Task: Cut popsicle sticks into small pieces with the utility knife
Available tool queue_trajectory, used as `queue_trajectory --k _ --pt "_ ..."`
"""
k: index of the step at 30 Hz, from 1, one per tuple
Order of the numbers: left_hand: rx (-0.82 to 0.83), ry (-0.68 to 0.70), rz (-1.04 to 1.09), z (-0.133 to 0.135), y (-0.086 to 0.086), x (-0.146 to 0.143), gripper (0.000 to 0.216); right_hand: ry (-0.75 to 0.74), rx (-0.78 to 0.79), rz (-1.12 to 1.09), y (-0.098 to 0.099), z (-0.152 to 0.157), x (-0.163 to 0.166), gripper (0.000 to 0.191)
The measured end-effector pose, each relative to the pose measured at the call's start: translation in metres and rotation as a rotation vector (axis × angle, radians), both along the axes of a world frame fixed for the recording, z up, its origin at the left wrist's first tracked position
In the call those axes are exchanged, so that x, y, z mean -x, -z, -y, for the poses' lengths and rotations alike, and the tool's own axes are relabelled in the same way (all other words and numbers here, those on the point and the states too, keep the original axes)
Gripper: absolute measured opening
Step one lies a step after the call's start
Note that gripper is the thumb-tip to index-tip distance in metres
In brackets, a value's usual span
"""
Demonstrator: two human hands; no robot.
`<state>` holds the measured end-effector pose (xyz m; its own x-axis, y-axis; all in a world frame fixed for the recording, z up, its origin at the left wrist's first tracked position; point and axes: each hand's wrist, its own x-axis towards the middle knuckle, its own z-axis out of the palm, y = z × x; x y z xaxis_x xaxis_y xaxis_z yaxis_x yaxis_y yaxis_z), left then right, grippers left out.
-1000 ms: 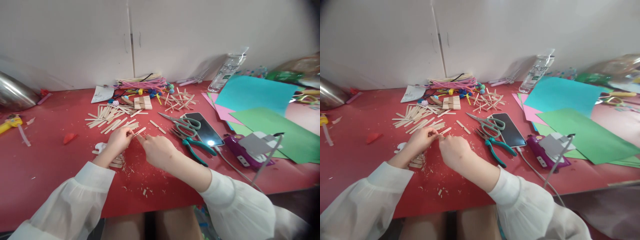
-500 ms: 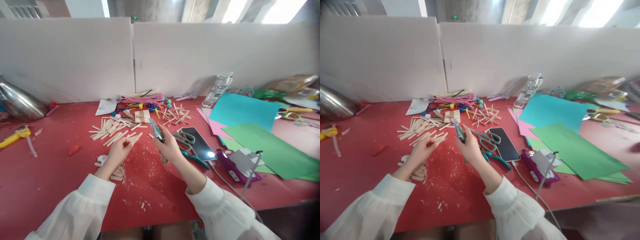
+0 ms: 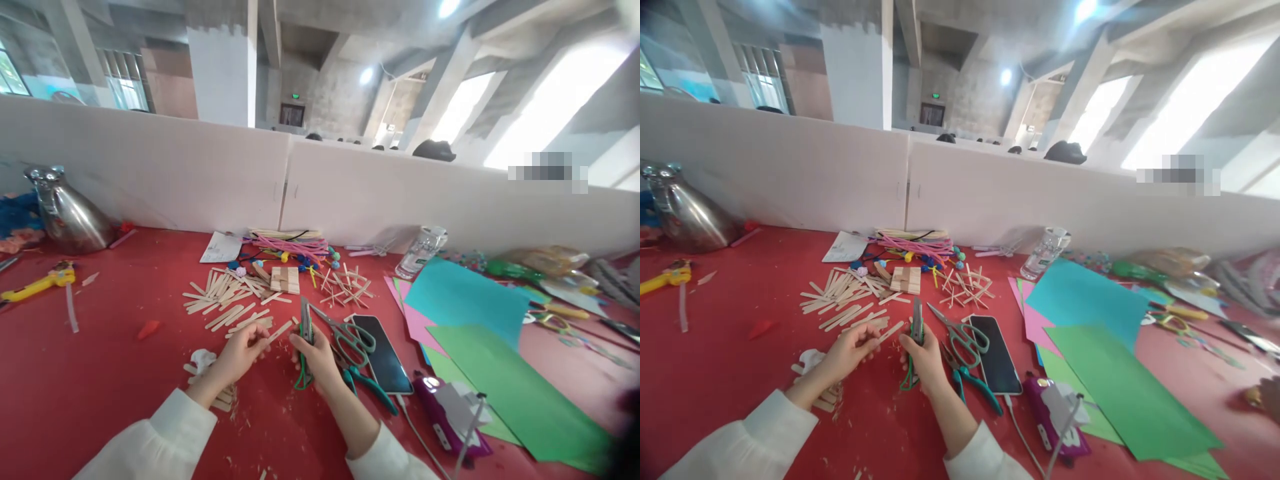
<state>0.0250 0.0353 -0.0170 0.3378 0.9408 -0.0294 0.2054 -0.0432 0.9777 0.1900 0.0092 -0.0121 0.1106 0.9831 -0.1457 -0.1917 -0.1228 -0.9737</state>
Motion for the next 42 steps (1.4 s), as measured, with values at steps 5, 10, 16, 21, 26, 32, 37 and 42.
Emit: queue_trajectory --k 5,10,16,21,26,32,37,42 --pt "0.043 0.069 0.035 0.004 -0.002 -0.001 0.021 -0.016 -0.022 -0.025 0.0 0.002 0.001 0.035" --pt "0.061 0.124 0.029 0.007 -0.009 -0.001 0.022 0.003 -0.037 -0.026 -0.001 0.004 0.0 0.035" --pt "0.148 0.177 0.081 0.009 -0.01 -0.002 0.034 -0.004 -0.07 -0.008 0.004 0.001 0.0 0.036" --pt "0.111 0.224 0.03 0.013 -0.013 -0.003 0.032 0.018 -0.089 0.052 0.008 0.001 0.001 0.033" --pt "0.075 0.071 -0.003 0.009 -0.013 -0.001 0.032 0.039 -0.115 0.113 0.005 0.005 0.001 0.032" --pt "0.011 -0.17 0.052 0.0 -0.008 0.002 0.036 -0.089 -0.209 0.317 0.001 0.016 0.001 0.039" --pt "-0.024 -0.209 0.07 0.0 -0.005 0.002 0.036 -0.256 -0.236 0.503 -0.001 0.025 0.004 0.051" --pt "-0.051 -0.201 0.078 0.0 -0.002 0.002 0.032 -0.29 -0.261 0.64 -0.011 0.028 0.002 0.053"
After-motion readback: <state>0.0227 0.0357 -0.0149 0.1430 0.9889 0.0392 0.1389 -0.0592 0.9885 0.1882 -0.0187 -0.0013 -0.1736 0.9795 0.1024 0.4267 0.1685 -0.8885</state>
